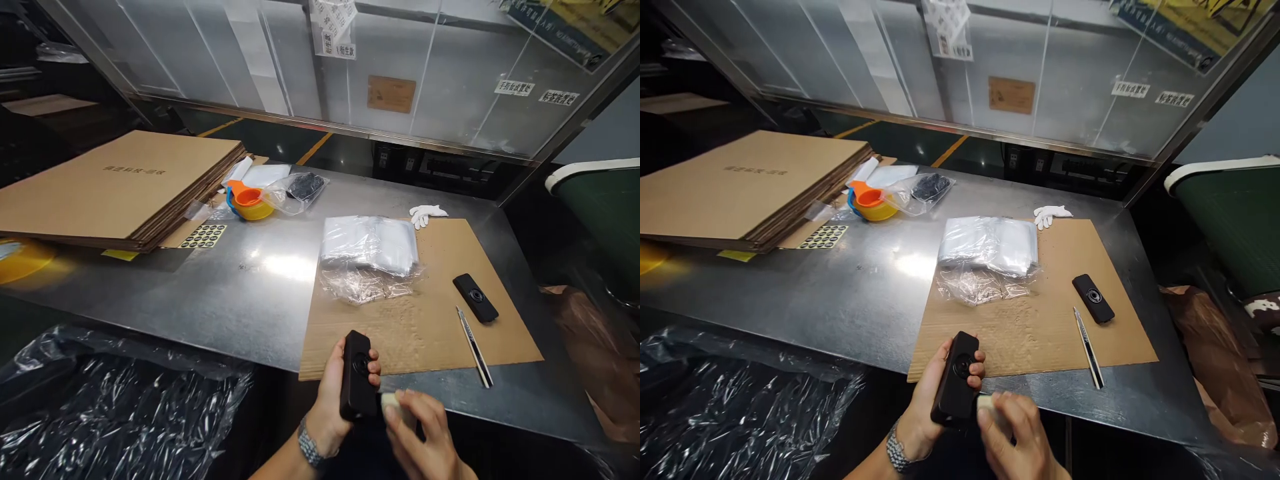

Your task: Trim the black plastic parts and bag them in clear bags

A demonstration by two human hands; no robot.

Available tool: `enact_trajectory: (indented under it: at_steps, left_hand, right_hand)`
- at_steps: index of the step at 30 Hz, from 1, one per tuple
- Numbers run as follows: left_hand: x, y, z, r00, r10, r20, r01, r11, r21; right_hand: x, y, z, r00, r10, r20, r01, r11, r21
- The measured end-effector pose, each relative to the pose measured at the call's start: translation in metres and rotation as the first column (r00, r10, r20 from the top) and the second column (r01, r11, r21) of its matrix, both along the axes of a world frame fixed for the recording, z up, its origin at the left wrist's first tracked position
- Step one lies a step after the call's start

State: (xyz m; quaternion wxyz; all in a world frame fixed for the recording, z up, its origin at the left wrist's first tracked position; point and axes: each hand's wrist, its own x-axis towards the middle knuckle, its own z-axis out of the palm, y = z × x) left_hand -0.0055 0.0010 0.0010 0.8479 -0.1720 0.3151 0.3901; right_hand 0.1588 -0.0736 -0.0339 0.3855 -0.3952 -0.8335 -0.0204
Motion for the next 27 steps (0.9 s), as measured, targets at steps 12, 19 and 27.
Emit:
enact_trajectory:
  at_steps: [12,19,27]
  left_hand:
    - [-0.002,-0.010,-0.003,0.991,-0.055,-0.121,0.064,0.995,0.076]
    - [-0.002,-0.011,-0.004,0.991,-0.014,0.136,-0.020,0.969,0.248]
    - [-0.002,-0.006,0.002,1.000,0.022,0.005,-0.022,0.957,0.290]
  right_hand:
    - [0.084,0.085,-0.051,0.803,-0.575,0.154,0.595,0.764,-0.249]
    - [0.131,0.065,-0.053,0.601,-0.748,0.281,0.794,0.518,-0.318]
    - [0.101,0.040,-0.007,0.689,-0.683,0.241,0.663,0.461,-0.589]
